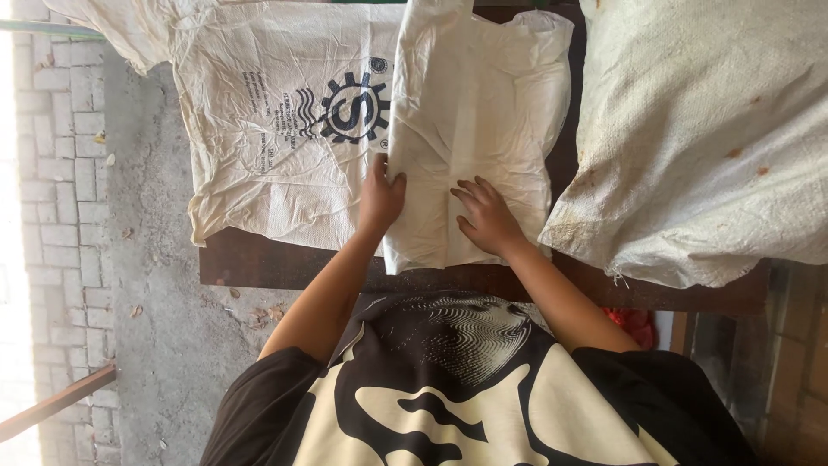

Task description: Fold large white sacks into a compact shape and place them inside another sack.

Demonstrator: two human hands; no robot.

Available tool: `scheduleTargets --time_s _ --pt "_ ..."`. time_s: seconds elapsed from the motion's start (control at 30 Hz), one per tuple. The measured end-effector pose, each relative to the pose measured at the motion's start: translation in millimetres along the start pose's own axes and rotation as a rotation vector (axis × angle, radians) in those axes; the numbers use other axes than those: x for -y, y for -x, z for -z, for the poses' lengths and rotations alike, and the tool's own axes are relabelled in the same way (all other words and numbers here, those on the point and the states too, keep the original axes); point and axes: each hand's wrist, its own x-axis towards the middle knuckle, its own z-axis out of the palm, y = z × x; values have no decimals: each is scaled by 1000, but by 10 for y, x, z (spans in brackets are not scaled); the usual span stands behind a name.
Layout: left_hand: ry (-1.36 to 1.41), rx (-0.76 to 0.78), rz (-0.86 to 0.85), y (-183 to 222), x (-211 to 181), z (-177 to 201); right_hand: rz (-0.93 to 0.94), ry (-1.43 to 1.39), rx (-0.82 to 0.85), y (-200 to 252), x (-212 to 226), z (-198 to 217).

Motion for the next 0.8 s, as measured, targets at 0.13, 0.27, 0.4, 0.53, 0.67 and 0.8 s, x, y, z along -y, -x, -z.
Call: scheduleTargets --time_s 0.13,0.27,0.4,0.53,0.67,0.8 --pt "-50 -1 7 -55 -149 378 -41 23 -85 101 155 217" --pt "-263 -38 2 -46 -230 445 -62 -44 68 86 63 107" --pt "-418 38 3 53 -404 124 -44 -117 75 29 5 79" --pt "-376 83 -47 150 -691 -127 -194 -492 47 -46 -115 111" --pt "-318 262 -28 165 -766 -576 -224 -901 -62 -55 -252 35" --pt "-107 451 -297 38 -99 -1268 -523 -1031 -202 -14 -620 -328"
